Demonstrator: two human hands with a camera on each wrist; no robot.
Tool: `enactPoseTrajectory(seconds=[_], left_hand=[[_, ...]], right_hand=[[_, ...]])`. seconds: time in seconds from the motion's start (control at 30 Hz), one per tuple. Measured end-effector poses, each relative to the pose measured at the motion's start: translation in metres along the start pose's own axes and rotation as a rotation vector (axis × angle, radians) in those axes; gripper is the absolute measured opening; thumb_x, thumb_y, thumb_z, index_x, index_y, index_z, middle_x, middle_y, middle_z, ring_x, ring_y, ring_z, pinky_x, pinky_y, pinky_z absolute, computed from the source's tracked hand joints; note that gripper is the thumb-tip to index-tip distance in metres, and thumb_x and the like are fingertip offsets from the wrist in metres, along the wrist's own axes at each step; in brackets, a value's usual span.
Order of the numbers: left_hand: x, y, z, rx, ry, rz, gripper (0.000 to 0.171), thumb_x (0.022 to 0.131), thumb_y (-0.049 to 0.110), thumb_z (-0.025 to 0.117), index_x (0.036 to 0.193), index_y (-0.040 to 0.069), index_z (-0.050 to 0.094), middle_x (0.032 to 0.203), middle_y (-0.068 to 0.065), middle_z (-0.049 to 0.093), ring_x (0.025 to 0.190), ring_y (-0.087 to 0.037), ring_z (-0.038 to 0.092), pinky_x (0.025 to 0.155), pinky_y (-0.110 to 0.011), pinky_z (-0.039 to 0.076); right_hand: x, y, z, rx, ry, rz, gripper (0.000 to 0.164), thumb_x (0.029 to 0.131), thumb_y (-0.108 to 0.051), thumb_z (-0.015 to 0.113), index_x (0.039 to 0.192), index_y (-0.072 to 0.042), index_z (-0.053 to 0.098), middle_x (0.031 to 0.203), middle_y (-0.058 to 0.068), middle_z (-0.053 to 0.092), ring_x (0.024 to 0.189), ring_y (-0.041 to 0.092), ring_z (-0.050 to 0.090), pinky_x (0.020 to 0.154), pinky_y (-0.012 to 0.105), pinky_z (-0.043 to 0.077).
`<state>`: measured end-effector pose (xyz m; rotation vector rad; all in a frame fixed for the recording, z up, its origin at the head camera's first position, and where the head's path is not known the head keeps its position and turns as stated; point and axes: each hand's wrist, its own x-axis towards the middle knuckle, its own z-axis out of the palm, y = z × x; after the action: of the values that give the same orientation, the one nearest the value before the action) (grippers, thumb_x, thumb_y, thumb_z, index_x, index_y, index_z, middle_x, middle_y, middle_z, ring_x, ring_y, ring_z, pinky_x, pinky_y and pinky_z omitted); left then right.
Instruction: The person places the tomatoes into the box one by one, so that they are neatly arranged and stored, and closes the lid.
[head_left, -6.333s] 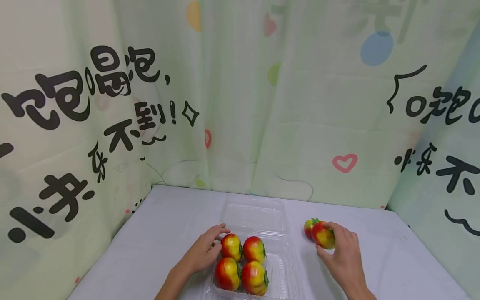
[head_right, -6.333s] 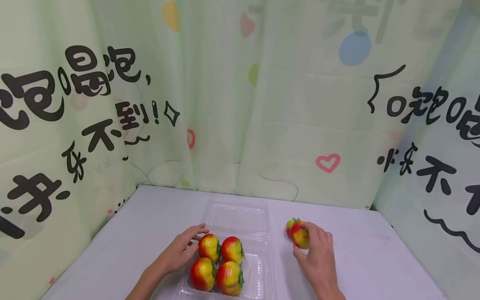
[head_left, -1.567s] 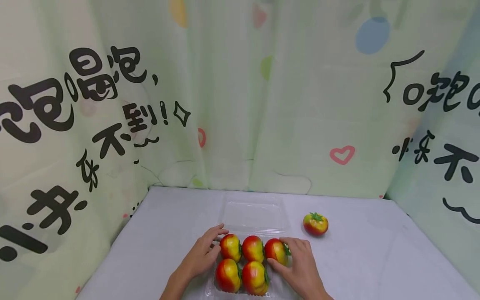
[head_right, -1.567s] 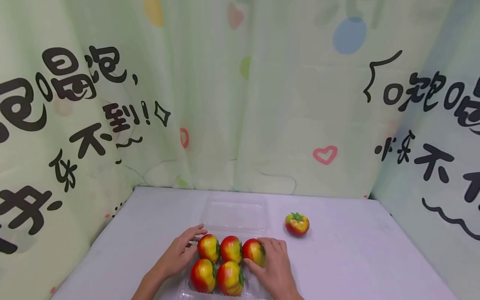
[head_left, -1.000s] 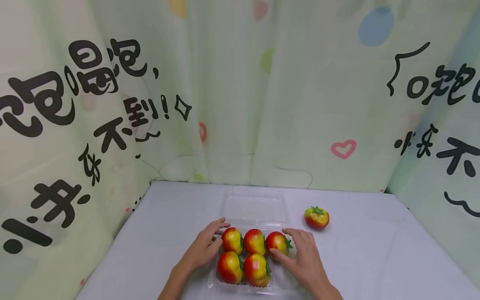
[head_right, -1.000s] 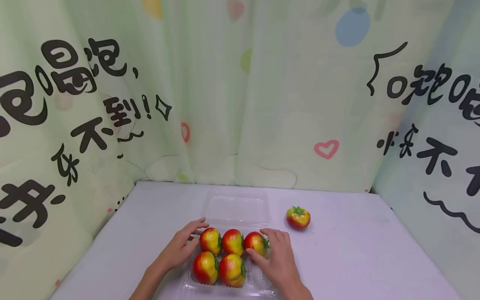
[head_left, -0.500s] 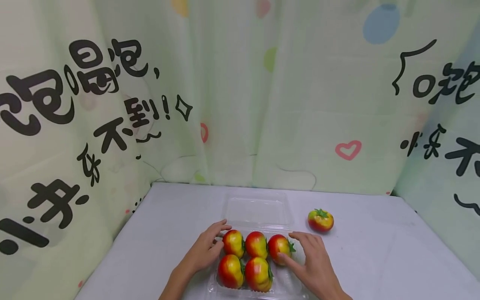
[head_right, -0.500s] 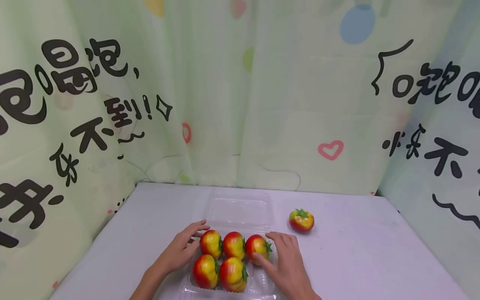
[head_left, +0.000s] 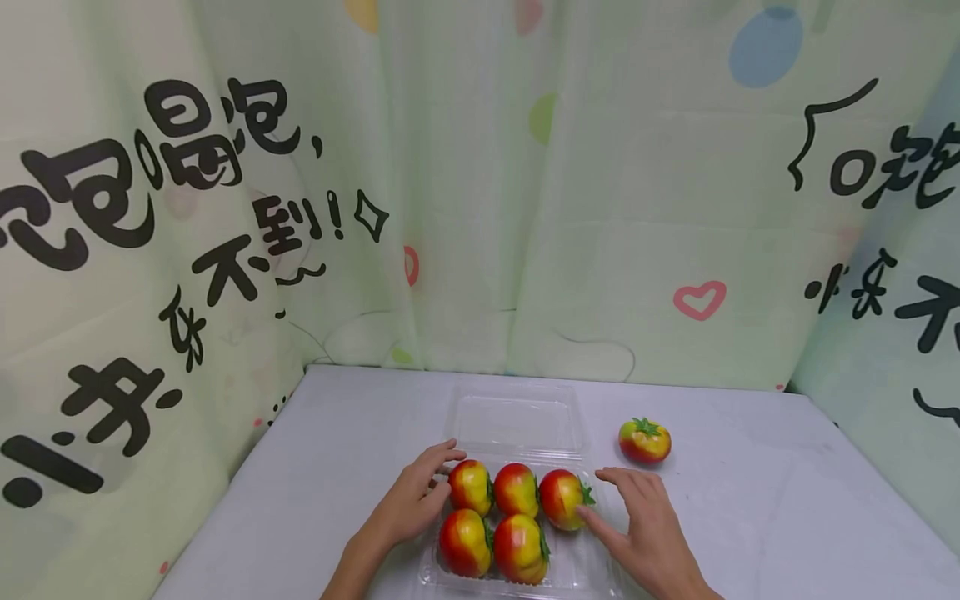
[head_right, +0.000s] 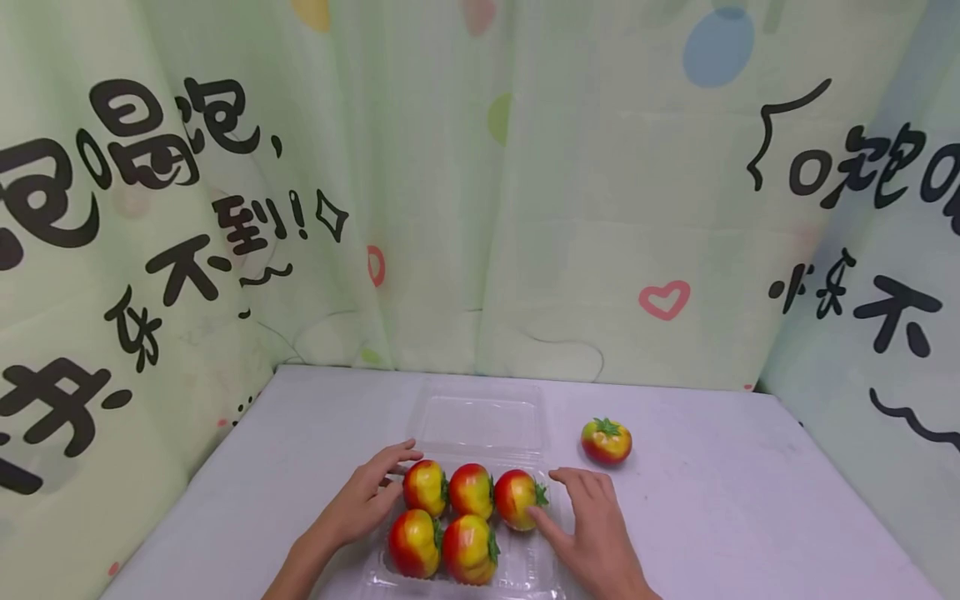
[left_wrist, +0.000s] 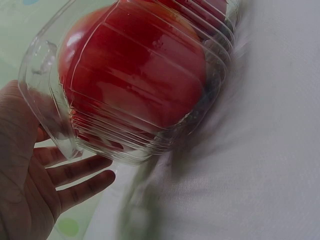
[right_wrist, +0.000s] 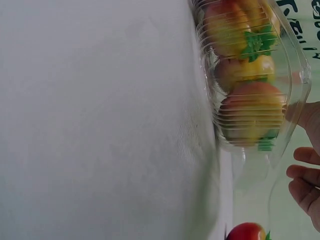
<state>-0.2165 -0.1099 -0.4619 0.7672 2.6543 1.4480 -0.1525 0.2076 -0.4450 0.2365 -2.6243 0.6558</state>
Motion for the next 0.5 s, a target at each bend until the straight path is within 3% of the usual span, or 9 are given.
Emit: enactPoseTrajectory(seconds=[0.2, 0.5], left_hand=[[0.001, -0.001, 0.000, -0.005, -0.002, -0.014, 0.046, 0.096, 0.008, 0.047, 0.140, 0.002, 0.056, 0.157, -0.020, 0.044, 0.121, -0.032, 0.062, 0.099, -0.050, 0.055], [0.001, -0.001, 0.001, -0.002, 0.001, -0.008, 0.045, 0.096, 0.008, 0.047, 0.140, 0.002, 0.056, 0.156, -0.020, 0.044, 0.121, -0.031, 0.062, 0.099, -0.049, 0.055]], right_hand=[[0.000, 0.006, 0.001, -0.030, 0.066, -0.059, 0.047, 0.075, -0.024, 0.090, 0.114, -0.006, 0.070, 0.109, 0.007, 0.070, 0.103, 0.026, 0.055, 0.087, 0.051, 0.054], [0.005, 0.017, 0.003, -0.026, 0.092, -0.054, 0.043, 0.077, -0.020, 0.089, 0.113, -0.003, 0.070, 0.108, 0.010, 0.072, 0.101, 0.027, 0.057, 0.087, 0.052, 0.054]])
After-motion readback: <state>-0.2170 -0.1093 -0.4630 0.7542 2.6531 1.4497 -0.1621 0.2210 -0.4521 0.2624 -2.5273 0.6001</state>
